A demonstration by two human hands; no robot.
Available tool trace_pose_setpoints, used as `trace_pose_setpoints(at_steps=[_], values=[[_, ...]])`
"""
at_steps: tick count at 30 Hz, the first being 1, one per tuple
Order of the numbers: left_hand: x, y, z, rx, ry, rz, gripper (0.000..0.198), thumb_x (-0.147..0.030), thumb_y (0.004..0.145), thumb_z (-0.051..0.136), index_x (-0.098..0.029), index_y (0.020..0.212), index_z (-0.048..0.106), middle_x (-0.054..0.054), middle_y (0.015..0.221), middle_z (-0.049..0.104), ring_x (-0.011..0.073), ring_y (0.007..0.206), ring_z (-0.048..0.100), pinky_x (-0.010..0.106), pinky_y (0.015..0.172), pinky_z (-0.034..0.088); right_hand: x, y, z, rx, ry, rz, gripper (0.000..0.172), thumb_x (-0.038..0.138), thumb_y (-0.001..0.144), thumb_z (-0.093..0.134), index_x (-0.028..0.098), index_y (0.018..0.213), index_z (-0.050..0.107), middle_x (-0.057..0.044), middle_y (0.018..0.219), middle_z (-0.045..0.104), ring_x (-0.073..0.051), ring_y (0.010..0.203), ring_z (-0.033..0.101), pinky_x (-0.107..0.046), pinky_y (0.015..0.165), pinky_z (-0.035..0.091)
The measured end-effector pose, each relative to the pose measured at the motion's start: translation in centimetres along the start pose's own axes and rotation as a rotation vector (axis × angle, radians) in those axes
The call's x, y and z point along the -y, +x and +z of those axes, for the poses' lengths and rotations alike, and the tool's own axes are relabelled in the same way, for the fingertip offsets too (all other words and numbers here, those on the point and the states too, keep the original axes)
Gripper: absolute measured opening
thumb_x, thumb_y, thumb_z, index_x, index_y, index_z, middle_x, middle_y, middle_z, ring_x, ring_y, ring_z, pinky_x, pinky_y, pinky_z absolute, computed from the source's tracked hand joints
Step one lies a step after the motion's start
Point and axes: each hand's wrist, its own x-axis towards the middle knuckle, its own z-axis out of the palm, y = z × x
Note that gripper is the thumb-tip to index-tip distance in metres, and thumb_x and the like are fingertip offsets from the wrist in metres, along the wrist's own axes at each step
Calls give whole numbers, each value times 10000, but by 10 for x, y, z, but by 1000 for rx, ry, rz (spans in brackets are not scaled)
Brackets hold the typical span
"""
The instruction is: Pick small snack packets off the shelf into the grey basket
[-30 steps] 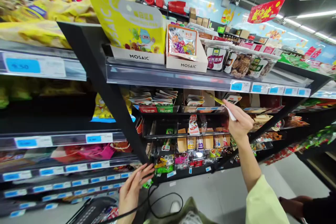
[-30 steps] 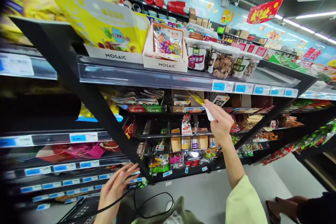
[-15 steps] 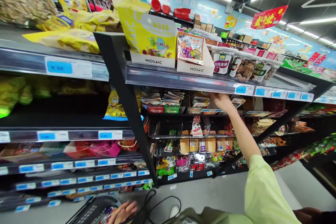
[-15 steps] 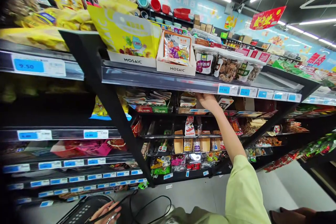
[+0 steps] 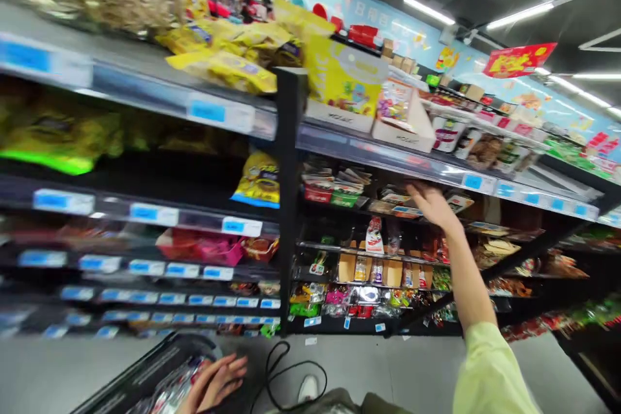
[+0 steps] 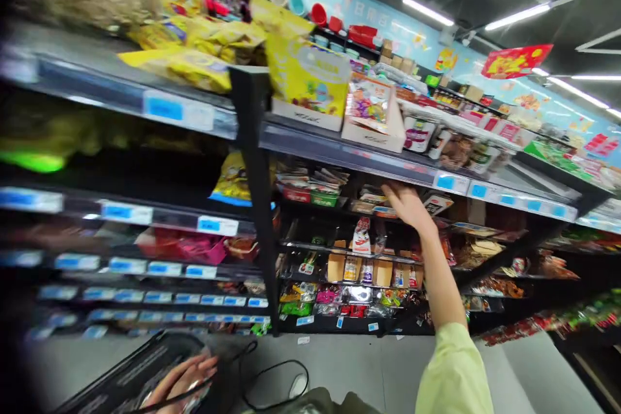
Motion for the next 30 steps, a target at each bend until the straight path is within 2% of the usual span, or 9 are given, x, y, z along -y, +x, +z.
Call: trace_pose_setpoints(at_steps=[3, 7, 11, 14, 17, 19, 21, 25, 30], values=[[-5, -6, -10, -20, -20, 31, 706, -749, 546, 859, -172, 938, 745, 149, 921, 829, 352, 855, 796, 442, 759, 668, 29, -17, -1, -126, -6, -22, 414, 487, 1054, 532, 173, 1248, 720, -159, 1218, 771, -296, 1152, 708, -458, 1020, 546], [-1, -5, -42, -76, -48, 64, 716, -774, 581, 836, -161, 936, 735, 145, 884, 821, 314, 771, 785, 412, 690, 653, 95, -38, 4, -183, 167, -123, 311, 423, 1008, 614, 268, 1256, 720, -114, 1312, 733, -316, 1276, 654, -553, 1133, 493], [10, -13, -85, -116, -61, 52, 681, -744, 612, 838, -157, 942, 739, 147, 917, 818, 296, 783, 774, 388, 696, 642, 170, -64, 32, 160, 437, -153, 269, 351, 996, 632, 316, 1240, 739, -77, 1228, 772, -285, 1148, 725, -476, 1038, 576], [18, -22, -117, -195, -61, 35, 667, -722, 633, 837, -154, 964, 730, 140, 948, 808, 289, 806, 768, 378, 715, 638, 217, -89, 91, 597, 645, -68, 281, 400, 1002, 609, 378, 1250, 740, -36, 1203, 788, -291, 1107, 747, -469, 992, 596], [22, -31, -148, -317, -78, 46, 638, -673, 678, 831, -151, 1025, 712, 126, 971, 794, 264, 801, 756, 359, 708, 622, 258, -126, 171, 913, 736, 147, 305, 445, 957, 630, 430, 1243, 735, -3, 1260, 773, -325, 1202, 710, -521, 1102, 520], [24, -39, -170, -382, -97, 47, 634, -655, 695, 823, -150, 1056, 697, 118, 974, 784, 248, 783, 744, 348, 694, 608, 282, -159, 220, 1034, 618, 350, 284, 390, 797, 754, 374, 1078, 793, -48, 1209, 787, -389, 1259, 674, -546, 1150, 460], [29, -46, -197, -434, -107, 41, 624, -645, 708, 809, -147, 1062, 686, 122, 999, 774, 238, 790, 736, 339, 696, 598, 303, -192, 258, 1150, 540, 408, 273, 339, 664, 800, 289, 932, 800, -124, 1072, 801, -456, 1206, 686, -588, 1117, 461], [52, -65, -264, -572, -103, 5, 607, -630, 729, 783, -135, 1064, 672, 139, 1050, 753, 227, 817, 725, 327, 719, 580, 328, -239, 307, 1318, 560, 373, 299, 409, 627, 781, 288, 900, 771, -108, 900, 788, -452, 1083, 731, -579, 1038, 506], [97, -99, -323, -753, -89, -87, 584, -587, 740, 767, -135, 1093, 654, 146, 1121, 739, 226, 879, 728, 316, 766, 568, 349, -242, 352, 1362, 545, 173, 252, 452, 744, 702, 400, 987, 748, -81, 982, 796, -445, 1103, 724, -587, 996, 502]])
